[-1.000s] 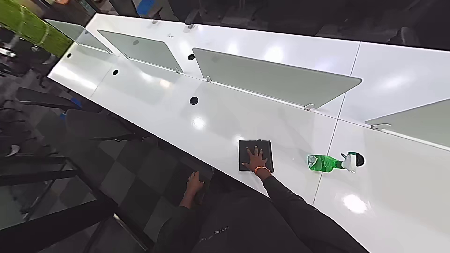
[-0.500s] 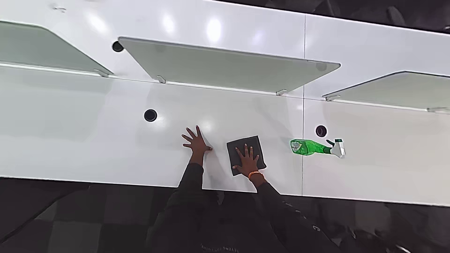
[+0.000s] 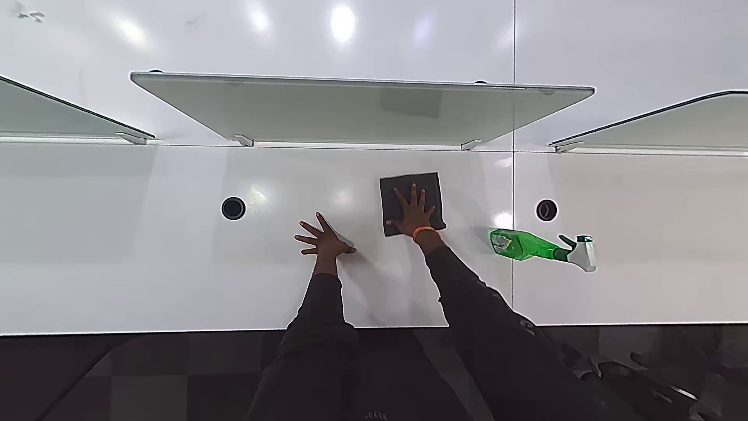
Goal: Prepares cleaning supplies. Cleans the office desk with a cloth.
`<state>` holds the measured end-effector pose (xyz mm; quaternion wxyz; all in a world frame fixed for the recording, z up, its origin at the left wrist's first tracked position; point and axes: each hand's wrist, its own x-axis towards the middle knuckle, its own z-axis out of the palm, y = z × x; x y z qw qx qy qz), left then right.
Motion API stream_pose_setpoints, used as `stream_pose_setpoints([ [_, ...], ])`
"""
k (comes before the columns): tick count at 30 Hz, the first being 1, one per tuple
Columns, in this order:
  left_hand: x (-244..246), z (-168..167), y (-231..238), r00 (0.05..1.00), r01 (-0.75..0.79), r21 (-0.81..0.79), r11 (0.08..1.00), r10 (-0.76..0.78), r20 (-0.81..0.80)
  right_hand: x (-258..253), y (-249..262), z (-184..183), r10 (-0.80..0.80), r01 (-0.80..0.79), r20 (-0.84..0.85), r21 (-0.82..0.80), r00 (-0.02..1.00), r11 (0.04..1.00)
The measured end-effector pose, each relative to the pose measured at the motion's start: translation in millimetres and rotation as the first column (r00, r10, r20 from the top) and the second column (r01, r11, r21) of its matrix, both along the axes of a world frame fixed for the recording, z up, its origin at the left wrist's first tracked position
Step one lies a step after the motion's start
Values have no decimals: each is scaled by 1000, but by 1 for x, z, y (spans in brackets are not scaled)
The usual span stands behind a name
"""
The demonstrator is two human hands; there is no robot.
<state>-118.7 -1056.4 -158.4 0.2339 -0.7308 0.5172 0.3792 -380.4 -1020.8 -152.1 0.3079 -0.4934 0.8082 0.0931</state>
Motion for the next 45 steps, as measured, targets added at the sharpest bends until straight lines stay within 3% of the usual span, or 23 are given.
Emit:
stream_pose_setpoints([
  [6, -4, -5, -3, 999, 1, 9, 1000, -2, 45, -24, -85, -12, -48, 45, -25, -112, 999, 993],
  [12, -6, -2, -2, 998, 6, 14, 1000, -7, 68, 5, -105, -21, -216, 196, -60, -238, 975, 951],
  [14, -6, -4, -3, 998, 6, 14, 1000, -7, 64, 34, -105, -21, -132, 118, -33, -275, 991, 954],
  [19, -7, -7, -1, 997, 15, 14, 1000, -16, 79, 85, -95, -25, 298, -248, 81, -375, 951, 893],
  [23, -6, -8, -3, 995, 33, 25, 999, -35, 98, 31, -114, -26, 402, -361, 96, -289, 910, 886],
  [28, -7, -13, -4, 995, 30, 27, 999, -32, 98, -55, -106, -20, 172, -157, 32, -275, 985, 948],
  [32, -6, -10, -5, 996, 14, 27, 1000, -16, 82, -58, -79, -26, 62, -53, 21, -297, 998, 953],
  [36, -7, -9, -5, 997, -5, 28, 1000, 3, 74, 9, -2, -30, 15, -18, -12, -355, 1000, 935],
  [41, -8, -6, -6, 997, -8, 40, 999, 4, 81, 94, 135, -22, 188, -180, 18, -218, 982, 959],
  [43, -8, -4, -6, 996, -6, 42, 999, 2, 92, 101, 161, -20, 260, -253, 24, -165, 965, 953],
  [45, -10, -3, -7, 996, -11, 49, 999, 7, 87, 94, 154, -18, 286, -279, 34, -141, 958, 950],
])
